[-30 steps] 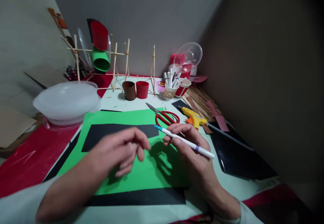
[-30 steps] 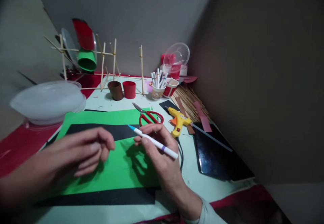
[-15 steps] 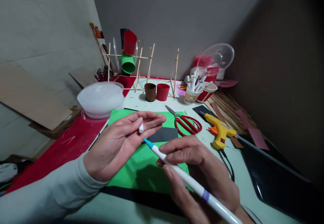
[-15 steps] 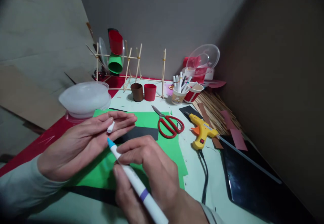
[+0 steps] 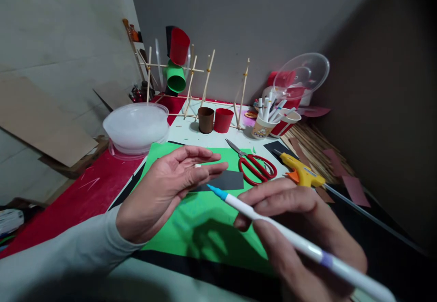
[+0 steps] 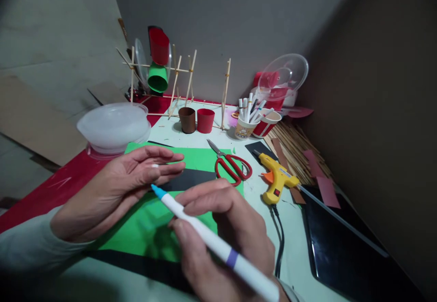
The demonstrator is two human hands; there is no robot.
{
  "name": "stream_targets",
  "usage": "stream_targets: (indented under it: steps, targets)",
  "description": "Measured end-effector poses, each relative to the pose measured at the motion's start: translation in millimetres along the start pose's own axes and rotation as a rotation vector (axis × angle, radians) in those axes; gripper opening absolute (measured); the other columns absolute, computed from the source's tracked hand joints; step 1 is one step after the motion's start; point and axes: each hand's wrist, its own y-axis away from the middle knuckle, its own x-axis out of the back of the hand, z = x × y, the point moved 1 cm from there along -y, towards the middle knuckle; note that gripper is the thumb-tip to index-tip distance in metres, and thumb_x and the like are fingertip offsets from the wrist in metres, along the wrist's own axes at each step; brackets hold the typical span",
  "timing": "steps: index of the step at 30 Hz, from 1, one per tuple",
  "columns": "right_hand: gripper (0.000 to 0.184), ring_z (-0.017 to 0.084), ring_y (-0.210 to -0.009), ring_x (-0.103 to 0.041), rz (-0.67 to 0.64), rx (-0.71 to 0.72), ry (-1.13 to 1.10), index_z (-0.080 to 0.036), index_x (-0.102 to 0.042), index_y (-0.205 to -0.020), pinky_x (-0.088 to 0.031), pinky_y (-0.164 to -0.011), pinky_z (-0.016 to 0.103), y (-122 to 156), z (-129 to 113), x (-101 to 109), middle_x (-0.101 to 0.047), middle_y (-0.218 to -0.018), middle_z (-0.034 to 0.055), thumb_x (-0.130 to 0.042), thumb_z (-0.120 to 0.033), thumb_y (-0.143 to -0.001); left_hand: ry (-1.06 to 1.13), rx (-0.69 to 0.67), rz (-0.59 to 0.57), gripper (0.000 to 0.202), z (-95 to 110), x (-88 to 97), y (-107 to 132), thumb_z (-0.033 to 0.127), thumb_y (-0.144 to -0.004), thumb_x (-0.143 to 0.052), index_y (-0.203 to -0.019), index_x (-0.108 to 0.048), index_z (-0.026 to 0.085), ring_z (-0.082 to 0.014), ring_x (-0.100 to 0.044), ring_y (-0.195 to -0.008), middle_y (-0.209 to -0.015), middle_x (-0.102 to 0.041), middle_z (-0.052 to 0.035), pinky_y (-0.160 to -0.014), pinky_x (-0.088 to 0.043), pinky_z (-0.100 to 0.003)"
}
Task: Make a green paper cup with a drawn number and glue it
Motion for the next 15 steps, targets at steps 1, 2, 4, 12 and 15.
stream_targets:
  steps: [1,2,4,12,15]
  targets:
    - [0.008,0.019,-0.074,-0.069,0.032,-0.003,-0.035,-0.028,-0.069,-0.091,-0.059,-0.063,0.033,-3,1,2,-0.073,-0.084,0.0034,-0.07,-0.02,-0.091,-0.048,-0.03,-0.001,0.021,0,-0.2,0,0.018,-0.085,-0.078,-0.103,-0.067,0.021,-0.0164,-0.074,-0.107,-0.114,-0.076,0.0004,-0.087,-0.058,-0.016]
    - [0.006,0.018,-0.071,-0.068,0.063,-0.002,-0.067,-0.027,-0.07,-0.088,-0.058,-0.062,0.032,-6,3,5,-0.071,-0.08,0.003,-0.07,-0.023,-0.092,-0.103,-0.064,0.002,0.025,-1,-0.8,0,0.015,-0.083,-0.079,-0.102,-0.065,0.022,-0.0174,-0.075,-0.104,-0.116,-0.075,0.0008,-0.083,-0.06,-0.016]
    - [0.01,0.016,-0.063,-0.065,0.105,-0.001,-0.122,-0.025,-0.071,-0.086,-0.055,-0.057,0.029,-11,5,8,-0.069,-0.077,0.0025,-0.068,-0.027,-0.095,-0.224,-0.142,0.01,0.03,-3,-2.7,2,0.009,-0.081,-0.078,-0.103,-0.063,0.022,-0.0188,-0.077,-0.097,-0.116,-0.073,0.0009,-0.076,-0.061,-0.017]
    - [0.014,0.017,-0.07,-0.067,0.038,-0.046,-0.087,-0.024,-0.068,-0.087,-0.056,-0.062,0.029,-13,7,8,-0.066,-0.077,0.002,-0.062,-0.025,-0.098,-0.791,-0.501,-0.115,0.043,-22,0.0,18,0.012,-0.096,-0.06,-0.134,-0.05,0.031,-0.0136,-0.073,-0.109,-0.136,-0.069,0.0013,-0.098,-0.054,-0.016]
    - [0.013,0.016,-0.073,-0.066,0.03,-0.03,-0.042,-0.025,-0.067,-0.087,-0.056,-0.066,0.029,-13,8,9,-0.066,-0.077,0.0011,-0.061,-0.023,-0.098,-0.937,-0.582,-0.116,0.046,-25,1.9,19,0.015,-0.097,-0.061,-0.138,-0.047,0.031,-0.0145,-0.073,-0.11,-0.138,-0.068,0.0001,-0.1,-0.054,-0.018]
